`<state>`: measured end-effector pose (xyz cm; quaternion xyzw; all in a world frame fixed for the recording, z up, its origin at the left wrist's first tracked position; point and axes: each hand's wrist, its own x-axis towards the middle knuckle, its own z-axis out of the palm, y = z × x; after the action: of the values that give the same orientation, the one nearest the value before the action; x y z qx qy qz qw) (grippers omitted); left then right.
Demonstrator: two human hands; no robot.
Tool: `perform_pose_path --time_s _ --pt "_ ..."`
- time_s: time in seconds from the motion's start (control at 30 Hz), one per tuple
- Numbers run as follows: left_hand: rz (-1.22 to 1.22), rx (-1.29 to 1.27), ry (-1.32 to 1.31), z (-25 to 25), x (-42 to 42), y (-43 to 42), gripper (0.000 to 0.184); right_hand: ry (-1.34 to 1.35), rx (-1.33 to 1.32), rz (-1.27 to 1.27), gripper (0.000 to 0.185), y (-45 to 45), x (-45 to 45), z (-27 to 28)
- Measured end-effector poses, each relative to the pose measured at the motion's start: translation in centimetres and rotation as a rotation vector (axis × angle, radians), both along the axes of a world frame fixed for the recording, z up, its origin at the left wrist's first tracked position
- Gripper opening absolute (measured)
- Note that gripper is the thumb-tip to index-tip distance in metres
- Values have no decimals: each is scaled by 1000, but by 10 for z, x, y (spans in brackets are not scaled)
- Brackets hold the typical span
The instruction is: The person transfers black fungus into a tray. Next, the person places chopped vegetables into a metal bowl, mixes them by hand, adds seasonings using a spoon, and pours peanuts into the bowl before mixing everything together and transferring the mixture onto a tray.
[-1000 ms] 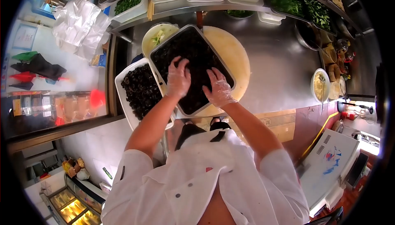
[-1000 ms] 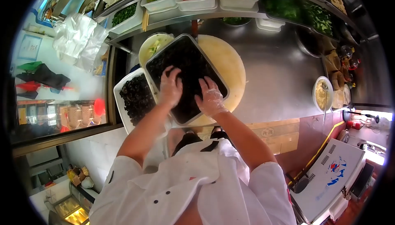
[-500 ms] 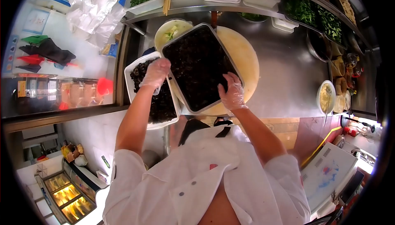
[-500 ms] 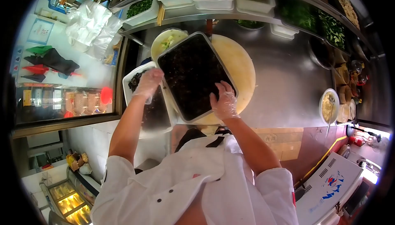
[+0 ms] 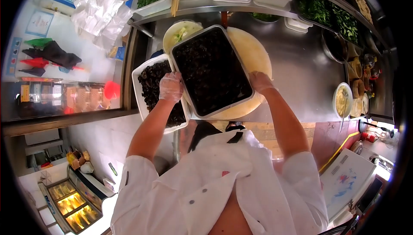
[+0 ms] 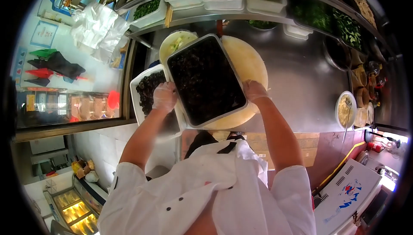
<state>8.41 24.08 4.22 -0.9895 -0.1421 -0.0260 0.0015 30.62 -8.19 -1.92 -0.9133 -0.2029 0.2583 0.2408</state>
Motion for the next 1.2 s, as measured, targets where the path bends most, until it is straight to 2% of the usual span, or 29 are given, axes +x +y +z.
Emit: perform_pose_path --time_s 0.1,0.2,0.33,0.4,0.5,0.6,0.67,0.8,0.83,0.87,0.93,0.97,1.07,1.1,1.2 --pt "8 11 -45 -8 5 -1 18 34 104 -59 50 2 -6 -3" --pt "15 -8 -5 -6 12 -3 17 89 -33 -7 50 0 -25 26" --pt "-71 -50 -100 12 20 -14 23 -91 -22 -16 51 -25 -38 11" --pt "22 125 130 29 29 -22 32 -149 -5 -66 47 -43 -47 -4" --pt "3 239 287 4 31 1 33 -126 -3 -157 44 -67 -61 -8" --pt "49 415 558 22 39 -17 28 -43 20 -269 42 -83 -71 9" --pt "30 426 543 -8 39 -8 24 -13 24 -318 41 -90 -75 11" --pt "124 341 390 -21 45 -11 19 -12 11 -303 42 -95 -74 7" --pt "-2 392 436 -32 43 0 19 -21 20 -292 42 -95 -73 7" --pt "-23 394 400 -43 39 8 18 -29 29 -280 42 -96 -74 7" --pt "-61 402 326 -34 43 7 15 -2 18 -301 43 -95 -74 12" --pt "-6 381 392 -31 49 6 12 -10 16 -302 43 -95 -74 12" --pt "84 -143 193 42 74 -47 18 12 42 -322 43 -95 -75 13" --pt "28 -592 84 51 69 -55 29 24 54 -324 43 -97 -76 14" --pt "54 -852 88 43 66 -65 39 -10 44 -291 44 -100 -73 -1"
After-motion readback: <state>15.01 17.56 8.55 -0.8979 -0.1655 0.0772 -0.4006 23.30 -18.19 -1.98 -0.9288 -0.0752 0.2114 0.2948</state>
